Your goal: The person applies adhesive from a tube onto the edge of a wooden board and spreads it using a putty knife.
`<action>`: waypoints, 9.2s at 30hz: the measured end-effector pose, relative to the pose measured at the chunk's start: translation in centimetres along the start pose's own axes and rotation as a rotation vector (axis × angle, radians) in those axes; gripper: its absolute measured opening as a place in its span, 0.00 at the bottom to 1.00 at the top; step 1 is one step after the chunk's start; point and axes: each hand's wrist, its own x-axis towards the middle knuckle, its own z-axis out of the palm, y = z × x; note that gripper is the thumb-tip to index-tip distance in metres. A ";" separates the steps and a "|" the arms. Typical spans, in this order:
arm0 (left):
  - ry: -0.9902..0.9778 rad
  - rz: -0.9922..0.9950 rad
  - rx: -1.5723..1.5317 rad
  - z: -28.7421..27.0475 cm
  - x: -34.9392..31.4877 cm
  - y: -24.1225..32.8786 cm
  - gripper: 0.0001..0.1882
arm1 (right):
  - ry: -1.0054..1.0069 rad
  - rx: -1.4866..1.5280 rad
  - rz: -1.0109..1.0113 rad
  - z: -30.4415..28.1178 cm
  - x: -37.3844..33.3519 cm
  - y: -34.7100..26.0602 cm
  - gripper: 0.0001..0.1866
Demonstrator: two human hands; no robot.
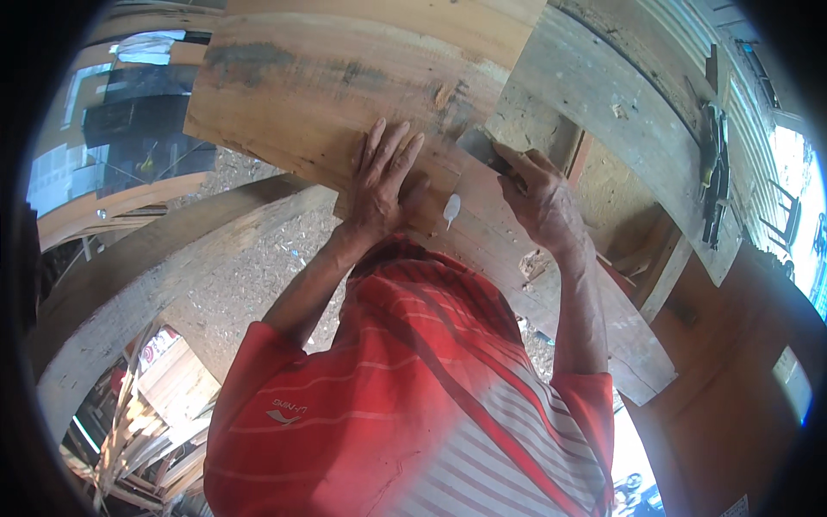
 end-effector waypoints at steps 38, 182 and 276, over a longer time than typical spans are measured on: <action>0.139 0.120 0.009 0.9 8.8 -5.2 0.21 | 0.091 -0.254 -0.109 2.2 5.8 -2.7 0.17; -0.076 -0.005 0.115 -0.4 -0.1 1.0 0.33 | 0.243 0.032 -0.023 4.7 -2.6 0.2 0.18; 0.348 -0.213 -0.117 -4.3 -7.6 -8.0 0.22 | 0.026 -0.106 -0.126 4.5 5.4 -5.3 0.17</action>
